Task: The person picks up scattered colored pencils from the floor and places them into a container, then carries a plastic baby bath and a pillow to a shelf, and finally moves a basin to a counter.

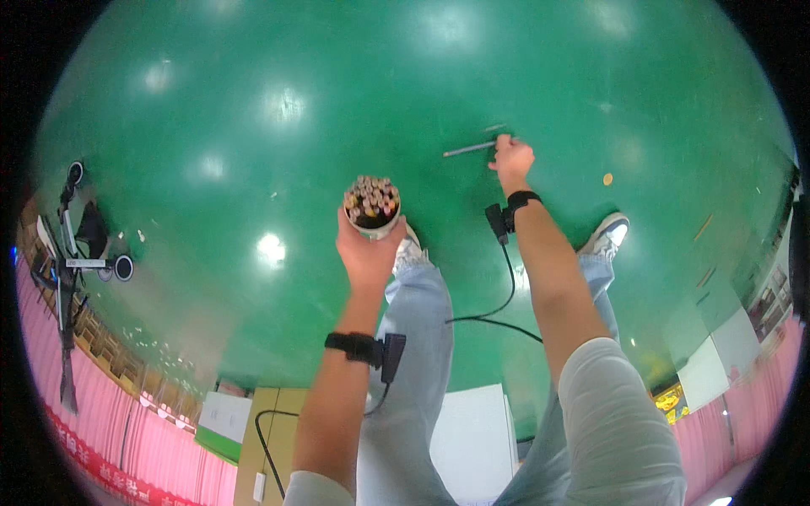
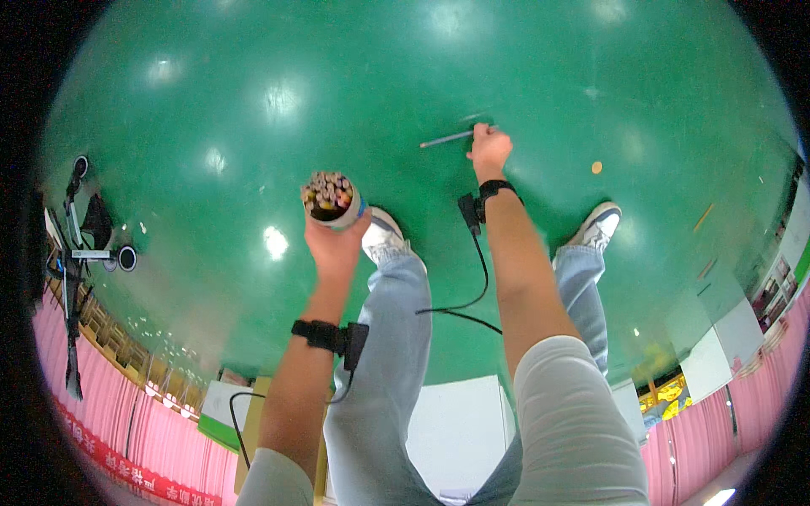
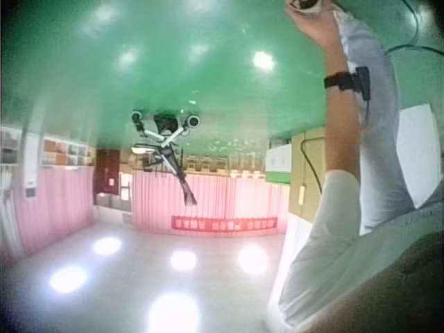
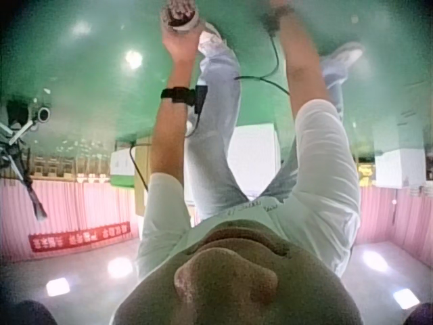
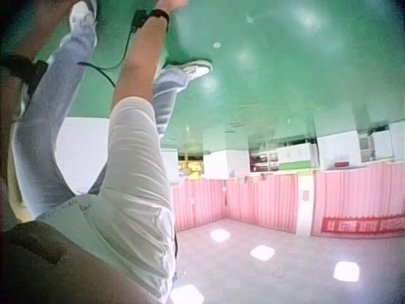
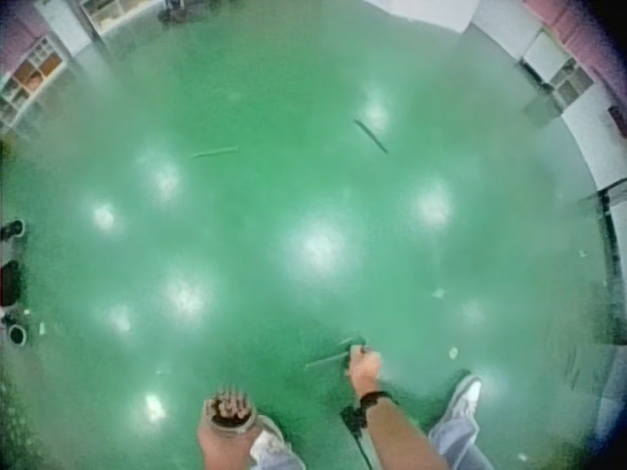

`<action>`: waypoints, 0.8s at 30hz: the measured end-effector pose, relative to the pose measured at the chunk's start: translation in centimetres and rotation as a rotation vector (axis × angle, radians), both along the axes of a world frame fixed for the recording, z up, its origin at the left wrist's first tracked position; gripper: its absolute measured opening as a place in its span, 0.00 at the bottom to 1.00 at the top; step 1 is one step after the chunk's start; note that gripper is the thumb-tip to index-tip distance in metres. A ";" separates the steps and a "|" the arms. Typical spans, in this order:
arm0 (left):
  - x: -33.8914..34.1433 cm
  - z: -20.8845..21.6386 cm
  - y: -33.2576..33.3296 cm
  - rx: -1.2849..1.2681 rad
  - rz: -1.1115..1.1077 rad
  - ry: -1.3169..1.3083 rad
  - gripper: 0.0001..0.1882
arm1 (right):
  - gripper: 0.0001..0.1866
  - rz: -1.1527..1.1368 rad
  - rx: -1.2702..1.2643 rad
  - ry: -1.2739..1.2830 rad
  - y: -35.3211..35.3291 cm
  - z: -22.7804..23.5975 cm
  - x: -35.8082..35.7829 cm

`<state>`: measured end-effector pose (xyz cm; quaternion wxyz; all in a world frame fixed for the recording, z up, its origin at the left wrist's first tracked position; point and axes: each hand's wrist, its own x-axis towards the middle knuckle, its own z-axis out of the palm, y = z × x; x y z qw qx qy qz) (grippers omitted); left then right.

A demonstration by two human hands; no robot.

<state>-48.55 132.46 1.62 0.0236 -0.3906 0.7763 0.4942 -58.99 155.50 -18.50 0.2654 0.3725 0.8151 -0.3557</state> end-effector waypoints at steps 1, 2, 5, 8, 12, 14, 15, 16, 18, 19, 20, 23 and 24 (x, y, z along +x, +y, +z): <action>0.1 0.4 -0.2 0.004 0.006 -0.009 0.30 | 0.20 -0.084 -0.088 0.072 -0.1 1.3 -0.3; 0.0 0.8 -0.5 0.006 -0.003 -0.021 0.30 | 0.19 -0.168 -0.175 0.146 -0.3 2.7 -0.8; -1.2 1.1 -0.4 0.017 0.001 0.008 0.30 | 0.18 -0.159 -0.301 0.278 -1.4 7.9 -1.6; -1.8 3.2 -1.6 -0.042 -0.056 -0.006 0.31 | 0.19 0.123 -0.360 0.396 -3.4 18.9 -4.4; -2.6 6.6 -1.6 0.008 -0.017 -0.038 0.31 | 0.14 0.360 -0.333 0.680 -6.0 33.5 -6.7; -4.3 9.7 -1.2 -0.012 -0.056 -0.028 0.31 | 0.12 0.494 -0.282 0.898 -7.6 37.8 -8.2; -4.8 10.8 -1.5 -0.009 -0.052 -0.014 0.31 | 0.11 0.623 -0.241 1.027 -8.7 39.5 -8.9; -5.3 12.0 -1.7 0.003 -0.041 0.038 0.31 | 0.11 0.752 -0.198 1.154 -9.7 41.1 -9.5; -6.4 14.8 -2.3 0.018 -0.029 0.097 0.31 | 0.14 0.866 -0.171 1.201 -11.1 42.6 -9.8; -7.3 16.3 -2.6 0.003 -0.057 0.109 0.31 | 0.15 0.984 -0.155 1.217 -11.9 43.4 -9.6; -8.3 17.8 -2.8 -0.013 -0.088 0.121 0.31 | 0.16 1.101 -0.136 1.229 -12.3 44.2 -9.4; -9.9 21.0 -4.4 -0.015 -0.074 0.145 0.33 | 0.16 1.182 -0.173 1.181 -14.1 47.2 -8.7; -10.5 22.6 -4.3 -0.025 -0.069 0.145 0.33 | 0.16 1.180 -0.171 1.187 -13.8 48.5 -8.8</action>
